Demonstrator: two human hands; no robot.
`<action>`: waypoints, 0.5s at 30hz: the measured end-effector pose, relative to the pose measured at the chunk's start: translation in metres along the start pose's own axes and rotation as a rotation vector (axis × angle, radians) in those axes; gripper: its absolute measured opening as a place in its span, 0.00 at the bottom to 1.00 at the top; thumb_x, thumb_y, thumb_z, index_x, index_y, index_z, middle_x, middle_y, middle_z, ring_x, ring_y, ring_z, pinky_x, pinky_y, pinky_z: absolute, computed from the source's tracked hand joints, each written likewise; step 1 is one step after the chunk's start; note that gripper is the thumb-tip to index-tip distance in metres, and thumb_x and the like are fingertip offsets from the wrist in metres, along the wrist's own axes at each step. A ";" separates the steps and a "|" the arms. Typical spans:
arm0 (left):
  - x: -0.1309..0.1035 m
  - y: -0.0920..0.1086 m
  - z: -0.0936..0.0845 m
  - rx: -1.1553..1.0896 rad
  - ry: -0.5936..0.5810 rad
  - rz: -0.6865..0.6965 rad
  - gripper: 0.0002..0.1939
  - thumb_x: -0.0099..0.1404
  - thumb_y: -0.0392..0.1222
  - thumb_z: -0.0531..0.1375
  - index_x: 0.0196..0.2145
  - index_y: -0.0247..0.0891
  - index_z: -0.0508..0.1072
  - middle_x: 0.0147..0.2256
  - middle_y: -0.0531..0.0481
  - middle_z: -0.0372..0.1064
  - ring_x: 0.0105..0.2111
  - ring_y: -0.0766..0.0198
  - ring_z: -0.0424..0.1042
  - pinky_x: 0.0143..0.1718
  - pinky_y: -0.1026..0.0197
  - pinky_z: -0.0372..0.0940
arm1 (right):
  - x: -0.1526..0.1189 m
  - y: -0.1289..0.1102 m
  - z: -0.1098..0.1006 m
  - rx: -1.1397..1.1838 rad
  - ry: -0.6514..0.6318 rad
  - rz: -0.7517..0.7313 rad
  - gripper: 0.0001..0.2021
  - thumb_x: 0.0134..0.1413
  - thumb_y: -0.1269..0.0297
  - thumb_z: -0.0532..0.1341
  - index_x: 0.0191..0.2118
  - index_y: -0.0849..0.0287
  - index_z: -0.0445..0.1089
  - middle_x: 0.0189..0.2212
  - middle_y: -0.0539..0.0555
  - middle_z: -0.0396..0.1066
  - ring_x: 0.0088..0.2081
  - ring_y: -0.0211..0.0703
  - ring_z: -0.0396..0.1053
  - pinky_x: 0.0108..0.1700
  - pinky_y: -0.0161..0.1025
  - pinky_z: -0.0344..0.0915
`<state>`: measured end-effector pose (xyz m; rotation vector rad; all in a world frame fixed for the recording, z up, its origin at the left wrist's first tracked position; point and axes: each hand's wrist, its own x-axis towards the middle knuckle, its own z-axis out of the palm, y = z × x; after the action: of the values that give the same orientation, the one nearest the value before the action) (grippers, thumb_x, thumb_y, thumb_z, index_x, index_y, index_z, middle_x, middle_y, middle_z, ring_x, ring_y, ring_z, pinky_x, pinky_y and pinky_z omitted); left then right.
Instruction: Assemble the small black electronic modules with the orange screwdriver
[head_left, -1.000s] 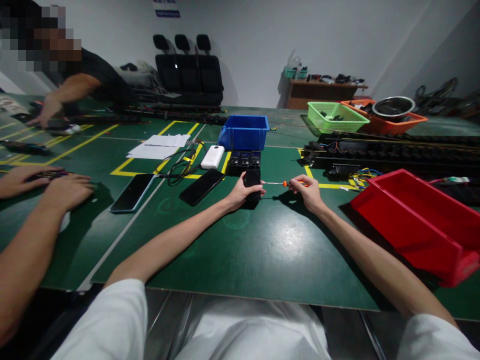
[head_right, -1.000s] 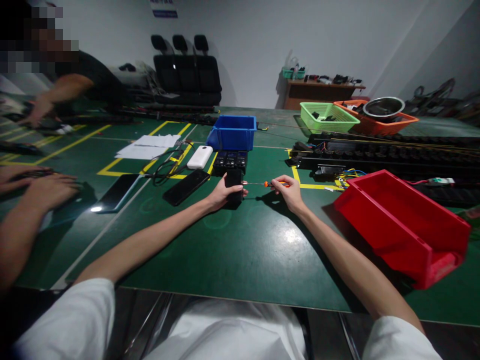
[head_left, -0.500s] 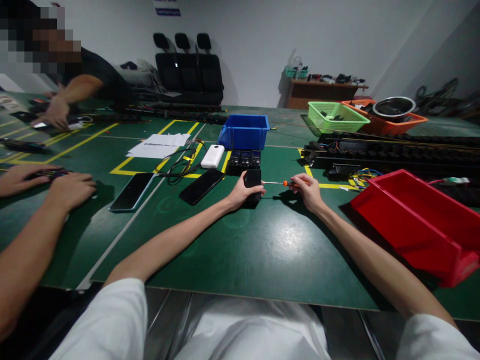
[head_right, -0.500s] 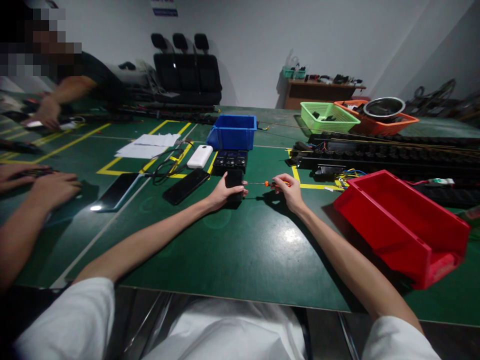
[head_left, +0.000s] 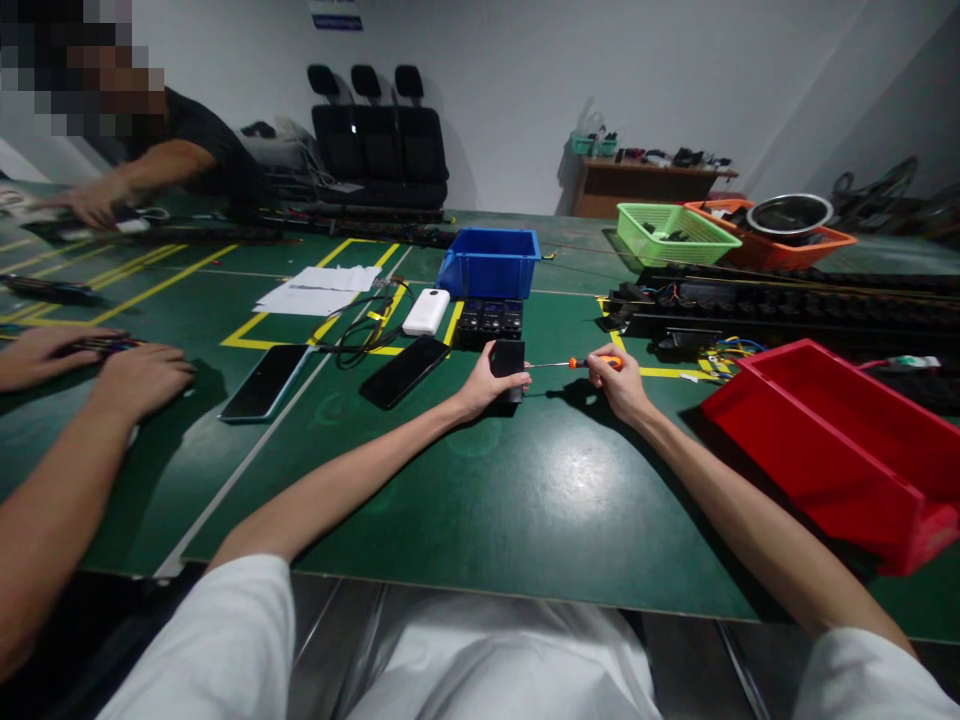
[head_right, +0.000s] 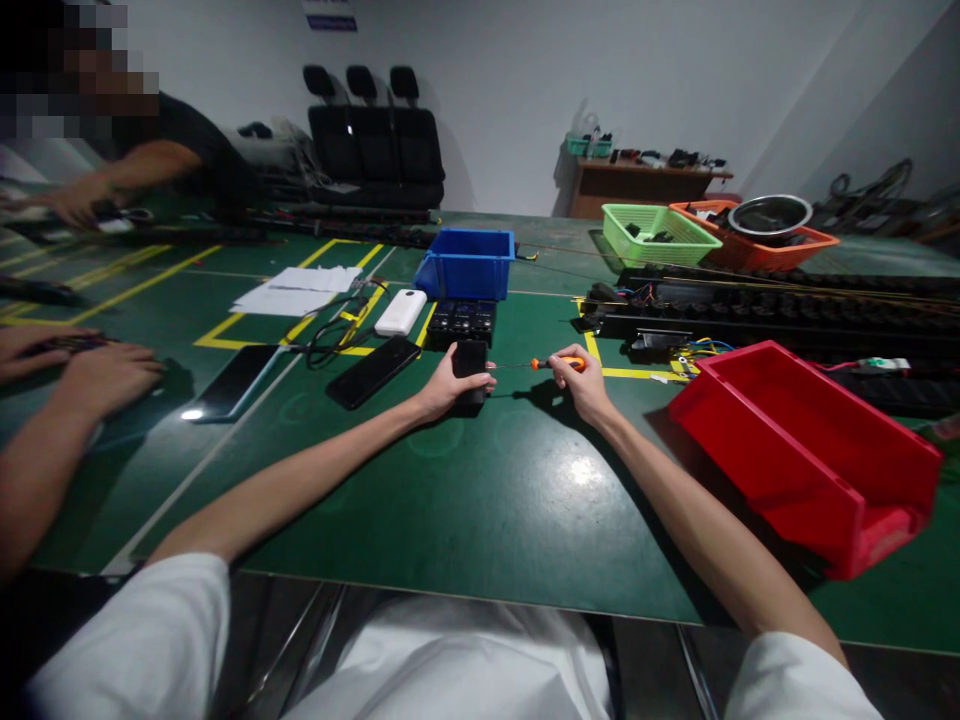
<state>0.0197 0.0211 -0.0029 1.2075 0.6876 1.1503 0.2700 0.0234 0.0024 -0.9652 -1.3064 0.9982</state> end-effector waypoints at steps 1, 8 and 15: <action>0.000 0.000 0.000 0.000 0.000 0.000 0.33 0.51 0.42 0.70 0.49 0.39 0.56 0.43 0.45 0.69 0.34 0.61 0.76 0.39 0.51 0.73 | 0.000 0.000 0.000 -0.005 0.001 0.000 0.15 0.46 0.52 0.69 0.32 0.57 0.67 0.18 0.44 0.63 0.19 0.31 0.59 0.22 0.31 0.57; -0.001 0.000 0.001 0.025 0.012 -0.001 0.38 0.50 0.43 0.71 0.53 0.40 0.55 0.43 0.45 0.70 0.34 0.63 0.75 0.40 0.50 0.72 | 0.001 0.002 -0.001 -0.017 -0.002 0.030 0.17 0.41 0.54 0.71 0.34 0.55 0.67 0.25 0.46 0.70 0.24 0.34 0.67 0.27 0.33 0.64; -0.003 -0.002 0.002 0.069 0.059 0.047 0.41 0.51 0.43 0.70 0.57 0.42 0.53 0.43 0.45 0.70 0.34 0.64 0.74 0.42 0.51 0.70 | 0.001 0.003 0.000 0.017 -0.021 0.051 0.16 0.50 0.50 0.65 0.39 0.55 0.70 0.24 0.47 0.70 0.24 0.35 0.66 0.26 0.33 0.63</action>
<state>0.0214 0.0175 -0.0043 1.2571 0.7526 1.2137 0.2694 0.0257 0.0002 -0.9817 -1.2945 1.0590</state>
